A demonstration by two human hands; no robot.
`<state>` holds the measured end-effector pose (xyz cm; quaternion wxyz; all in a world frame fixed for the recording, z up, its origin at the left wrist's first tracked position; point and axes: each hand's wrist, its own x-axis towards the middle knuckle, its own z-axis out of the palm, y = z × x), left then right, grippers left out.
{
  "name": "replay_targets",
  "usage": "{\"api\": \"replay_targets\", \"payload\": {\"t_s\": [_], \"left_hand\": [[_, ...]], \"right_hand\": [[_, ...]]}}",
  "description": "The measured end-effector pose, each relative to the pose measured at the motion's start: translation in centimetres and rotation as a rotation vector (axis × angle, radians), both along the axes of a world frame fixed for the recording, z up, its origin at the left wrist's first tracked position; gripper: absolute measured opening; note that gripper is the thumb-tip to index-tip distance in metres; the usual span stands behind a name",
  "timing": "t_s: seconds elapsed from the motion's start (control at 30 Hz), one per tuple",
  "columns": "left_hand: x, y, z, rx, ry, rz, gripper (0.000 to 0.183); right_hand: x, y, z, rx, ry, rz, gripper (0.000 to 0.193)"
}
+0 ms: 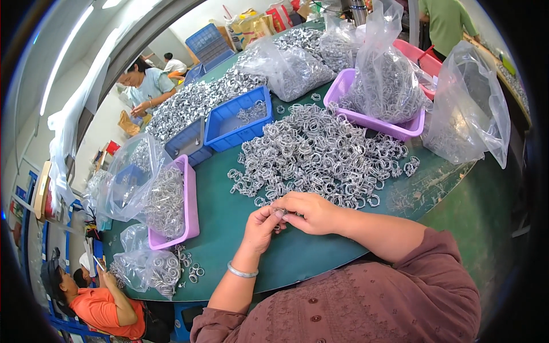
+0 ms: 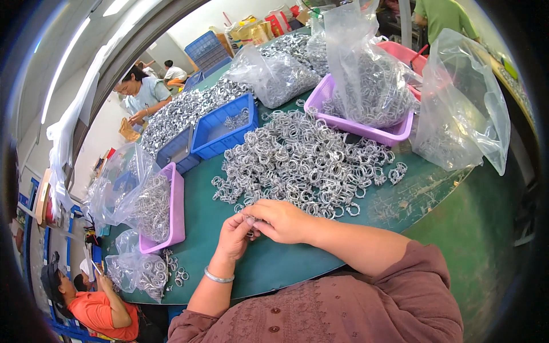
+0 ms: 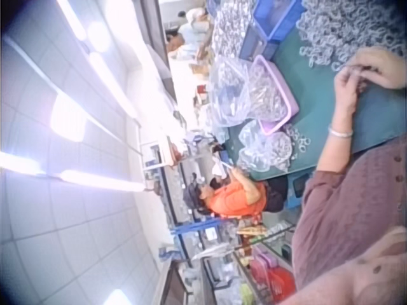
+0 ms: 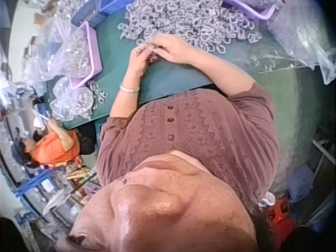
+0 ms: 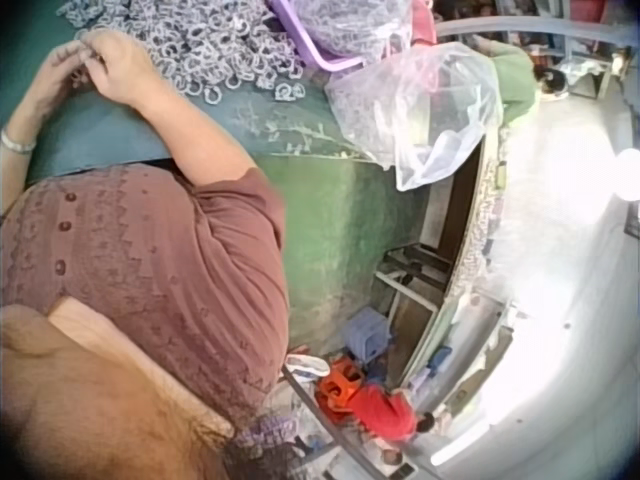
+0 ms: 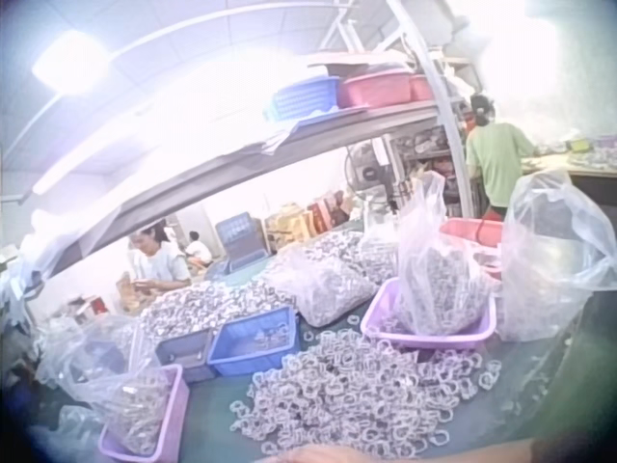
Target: The person assembles metal clips by hand, connecting individual metal components together from a pile on the workbench and placing completed pieces into bags.
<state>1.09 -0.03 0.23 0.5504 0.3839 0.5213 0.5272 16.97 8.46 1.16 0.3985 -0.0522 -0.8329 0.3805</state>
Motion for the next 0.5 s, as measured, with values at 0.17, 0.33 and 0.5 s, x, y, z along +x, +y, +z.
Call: {"api": "replay_targets", "payload": {"t_s": [0.17, 0.33, 0.5], "left_hand": [[0.01, 0.39, 0.35, -0.004, 0.078, -0.008, 0.016], [0.34, 0.0, 0.13, 0.019, 0.065, 0.01, 0.011], [-0.02, -0.33, -0.26, 0.073, 0.067, -0.025, 0.011]], "right_hand": [[0.14, 0.06, 0.46, -0.187, -0.038, 0.036, 0.02], [0.33, 0.19, 0.02, -0.344, -0.094, 0.097, 0.023], [0.12, 0.48, -0.07, -0.414, -0.089, 0.071, 0.024]]}}
